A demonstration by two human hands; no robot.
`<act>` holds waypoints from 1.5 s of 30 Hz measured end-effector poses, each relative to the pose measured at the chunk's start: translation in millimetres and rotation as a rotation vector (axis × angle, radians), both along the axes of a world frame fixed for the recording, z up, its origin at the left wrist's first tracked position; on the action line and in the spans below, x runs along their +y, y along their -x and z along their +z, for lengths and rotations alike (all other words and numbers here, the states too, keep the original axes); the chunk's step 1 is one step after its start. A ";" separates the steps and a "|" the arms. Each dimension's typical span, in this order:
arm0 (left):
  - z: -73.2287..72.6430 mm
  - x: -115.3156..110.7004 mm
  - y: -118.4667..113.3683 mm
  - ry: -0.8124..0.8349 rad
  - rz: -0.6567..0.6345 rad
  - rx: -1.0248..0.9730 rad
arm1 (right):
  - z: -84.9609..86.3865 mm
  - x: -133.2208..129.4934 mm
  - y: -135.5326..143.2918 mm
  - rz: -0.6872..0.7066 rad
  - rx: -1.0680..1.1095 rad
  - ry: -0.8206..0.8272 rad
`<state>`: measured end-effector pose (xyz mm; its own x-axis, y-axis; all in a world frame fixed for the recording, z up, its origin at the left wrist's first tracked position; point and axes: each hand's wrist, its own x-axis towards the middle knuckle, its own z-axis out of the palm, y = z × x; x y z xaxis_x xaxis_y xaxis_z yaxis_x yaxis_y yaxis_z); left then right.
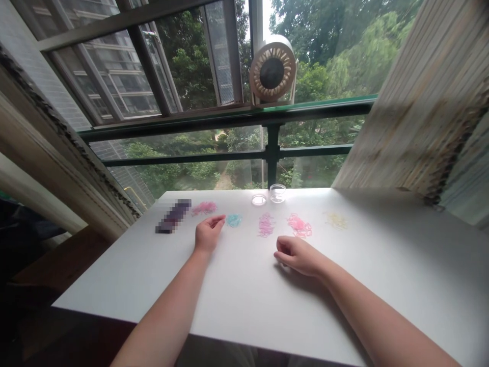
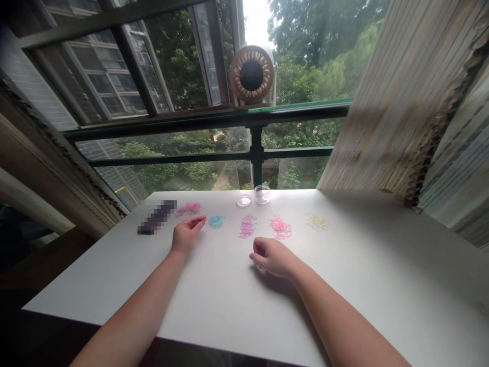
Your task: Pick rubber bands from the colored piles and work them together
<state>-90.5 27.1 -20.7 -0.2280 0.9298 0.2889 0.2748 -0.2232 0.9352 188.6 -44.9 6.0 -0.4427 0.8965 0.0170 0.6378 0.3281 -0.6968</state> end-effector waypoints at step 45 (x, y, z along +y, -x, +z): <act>22.3 -40.7 -85.7 -0.093 -0.683 0.322 | -8.8 1.4 0.1 -0.038 0.311 -0.126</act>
<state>-4.7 -13.6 1.5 0.4981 0.8026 0.3281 0.3038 -0.5160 0.8009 188.5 -43.5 -2.8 -0.3648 0.8946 0.2582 0.4141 0.4043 -0.8155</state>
